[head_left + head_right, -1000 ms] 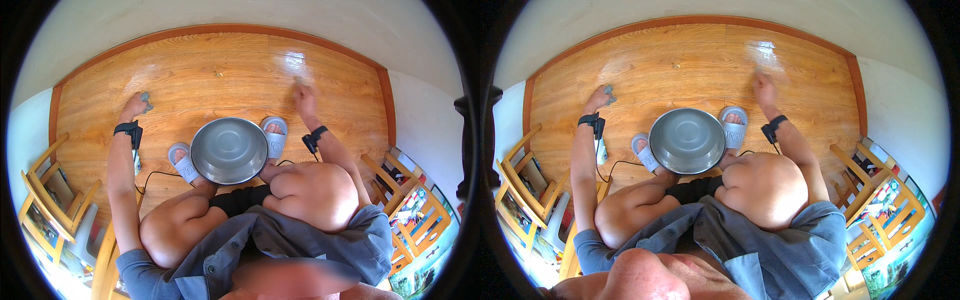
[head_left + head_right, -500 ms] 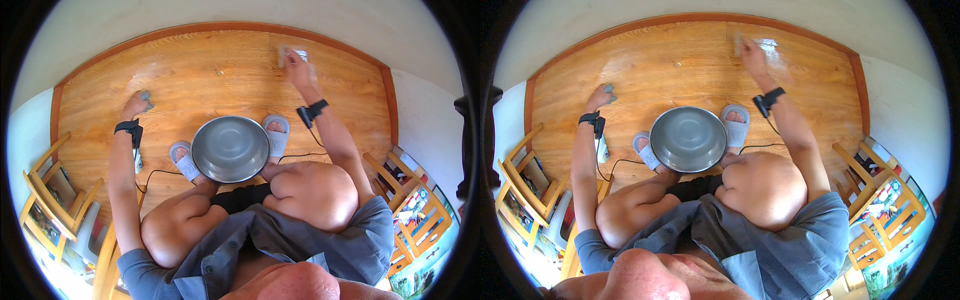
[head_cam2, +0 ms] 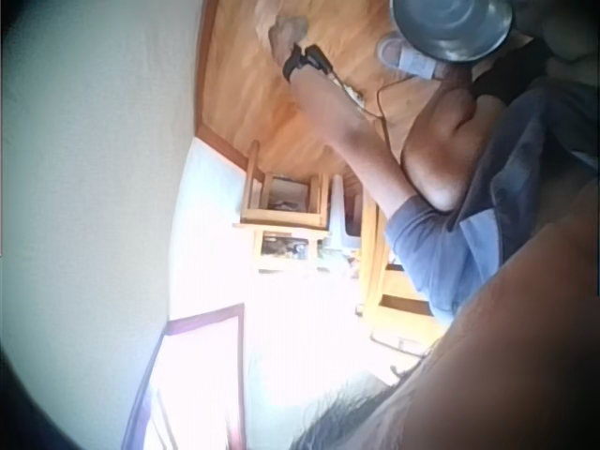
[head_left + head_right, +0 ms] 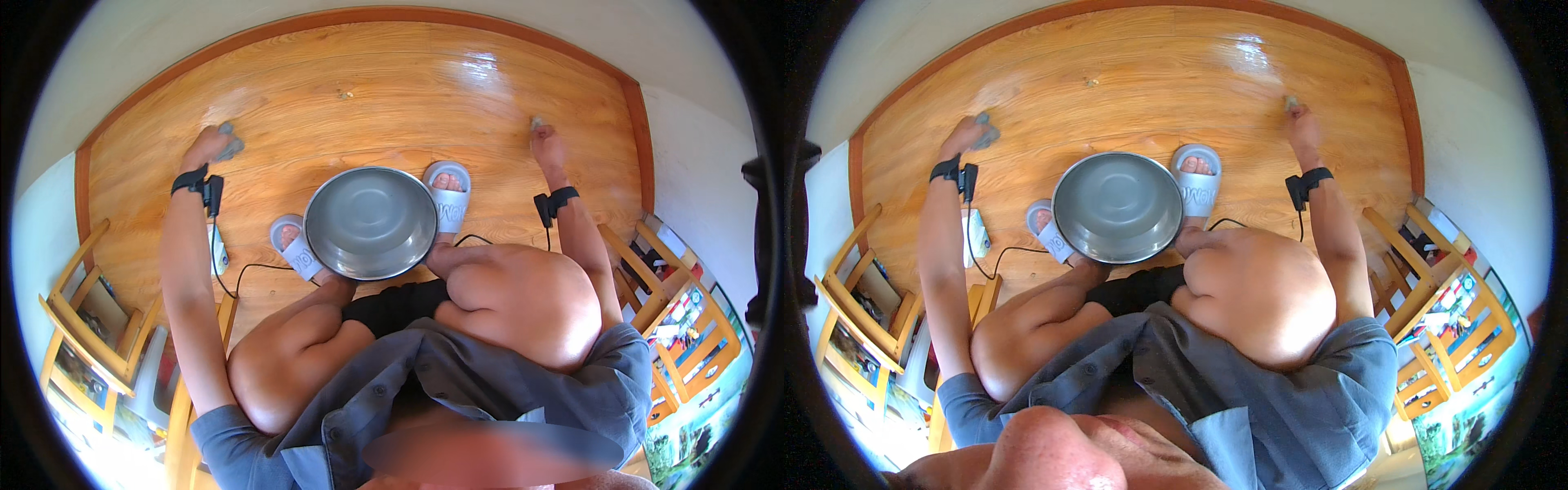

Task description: The person sits cross-legged on a wooden floor and wipes the surface with a cloth and paper towel. They use a metal bowl to hold water and repeatedly dip the cloth to clean different areas of the floor.

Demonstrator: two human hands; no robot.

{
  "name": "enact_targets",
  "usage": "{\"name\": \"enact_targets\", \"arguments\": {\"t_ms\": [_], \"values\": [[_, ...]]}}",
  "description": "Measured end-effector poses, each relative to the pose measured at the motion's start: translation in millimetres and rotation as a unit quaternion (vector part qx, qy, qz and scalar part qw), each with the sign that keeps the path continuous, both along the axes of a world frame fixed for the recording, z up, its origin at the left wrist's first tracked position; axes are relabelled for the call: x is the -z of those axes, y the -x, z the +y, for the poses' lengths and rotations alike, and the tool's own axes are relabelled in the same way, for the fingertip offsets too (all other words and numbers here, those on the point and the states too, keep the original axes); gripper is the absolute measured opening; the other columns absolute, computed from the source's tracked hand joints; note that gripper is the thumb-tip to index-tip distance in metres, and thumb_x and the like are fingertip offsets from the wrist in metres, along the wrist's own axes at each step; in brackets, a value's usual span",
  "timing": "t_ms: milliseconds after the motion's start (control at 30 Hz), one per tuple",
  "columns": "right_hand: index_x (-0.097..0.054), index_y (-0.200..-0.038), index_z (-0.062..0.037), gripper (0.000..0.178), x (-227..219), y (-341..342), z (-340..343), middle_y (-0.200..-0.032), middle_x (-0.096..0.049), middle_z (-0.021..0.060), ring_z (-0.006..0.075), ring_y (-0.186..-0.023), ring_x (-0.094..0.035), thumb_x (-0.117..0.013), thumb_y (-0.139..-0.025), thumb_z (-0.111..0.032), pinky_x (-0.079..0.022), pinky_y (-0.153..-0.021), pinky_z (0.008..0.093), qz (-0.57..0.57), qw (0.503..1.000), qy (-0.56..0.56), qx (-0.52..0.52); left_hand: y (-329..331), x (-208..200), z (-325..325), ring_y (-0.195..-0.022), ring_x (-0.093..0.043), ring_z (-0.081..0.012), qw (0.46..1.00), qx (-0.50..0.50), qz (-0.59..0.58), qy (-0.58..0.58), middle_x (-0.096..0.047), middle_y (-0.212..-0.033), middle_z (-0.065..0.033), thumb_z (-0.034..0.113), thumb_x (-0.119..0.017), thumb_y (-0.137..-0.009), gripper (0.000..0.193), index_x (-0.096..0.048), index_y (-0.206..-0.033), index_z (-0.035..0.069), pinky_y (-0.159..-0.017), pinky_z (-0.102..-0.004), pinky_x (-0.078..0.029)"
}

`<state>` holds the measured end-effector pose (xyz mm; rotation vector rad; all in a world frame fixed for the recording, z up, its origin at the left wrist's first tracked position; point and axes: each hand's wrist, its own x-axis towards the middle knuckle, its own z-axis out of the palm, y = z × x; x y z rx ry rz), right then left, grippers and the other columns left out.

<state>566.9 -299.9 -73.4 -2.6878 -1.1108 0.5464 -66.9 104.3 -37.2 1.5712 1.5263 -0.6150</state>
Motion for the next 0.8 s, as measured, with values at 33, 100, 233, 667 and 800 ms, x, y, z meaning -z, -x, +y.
{"name": "enact_targets", "arguments": {"t_ms": [33,100,233,667,800], "values": [[-0.066,-0.093,-0.0042,0.022,-2.7,20.0,14.6,-0.081,-0.066,0.0213,0.0382,-0.080,-0.065,-0.063,-0.082,-0.023,-0.051,-0.070,0.0423,0.048,0.998,0.014,0.026,-10.2,-0.9,0.7,-0.065,-0.063,-0.0213,0.999,0.022,-0.002,-0.039,-0.065,-0.080,-0.0139,0.031,-0.061,-0.081,0.035,-0.066,-0.091,-0.002,-0.054,-0.0324,-0.049],[-0.064,-0.091,-0.0042,0.022,-6.2,67.2,44.4,-0.083,-0.066,0.0217,0.0390,-0.079,-0.064,-0.062,-0.082,-0.024,-0.051,-0.070,0.0446,0.100,0.995,-0.008,0.010,-33.4,-5.1,1.0,-0.071,-0.063,-0.0189,1.000,0.004,-0.022,-0.017,-0.066,-0.084,-0.0129,0.037,-0.059,-0.084,0.041,-0.064,-0.097,-0.002,-0.061,-0.0328,-0.050],[-0.060,-0.095,-0.0028,0.017,-16.3,160.9,112.8,-0.084,-0.065,0.0209,0.0361,-0.079,-0.064,-0.061,-0.086,-0.018,-0.050,-0.068,0.0410,0.131,0.976,-0.043,-0.170,-80.2,-19.4,-15.8,-0.087,-0.062,-0.0161,0.976,-0.164,-0.140,0.028,-0.066,-0.103,-0.0107,0.044,-0.052,-0.092,0.050,-0.057,-0.116,0.000,-0.078,-0.0335,-0.050],[-0.057,-0.093,-0.0062,0.016,-59.9,100.1,124.3,-0.078,-0.062,0.0187,0.0384,-0.071,-0.059,-0.055,-0.088,-0.021,-0.047,-0.064,0.0429,0.159,0.844,0.218,-0.463,-75.1,1.0,-14.7,-0.089,-0.065,-0.0196,0.992,-0.046,-0.076,-0.084,-0.067,-0.100,-0.0158,0.025,-0.053,-0.091,0.036,-0.057,-0.122,0.006,-0.076,-0.0328,-0.053],[-0.057,-0.090,-0.0061,0.016,-47.4,139.5,106.8,-0.077,-0.063,0.0187,0.0392,-0.072,-0.060,-0.056,-0.085,-0.021,-0.048,-0.065,0.0446,0.209,0.883,0.124,-0.402,-60.9,-4.7,-16.8,-0.089,-0.066,-0.0289,0.988,0.070,-0.062,-0.126,-0.067,-0.101,-0.0184,0.019,-0.056,-0.085,0.030,-0.064,-0.111,0.006,-0.075,-0.0369,-0.052]]}}
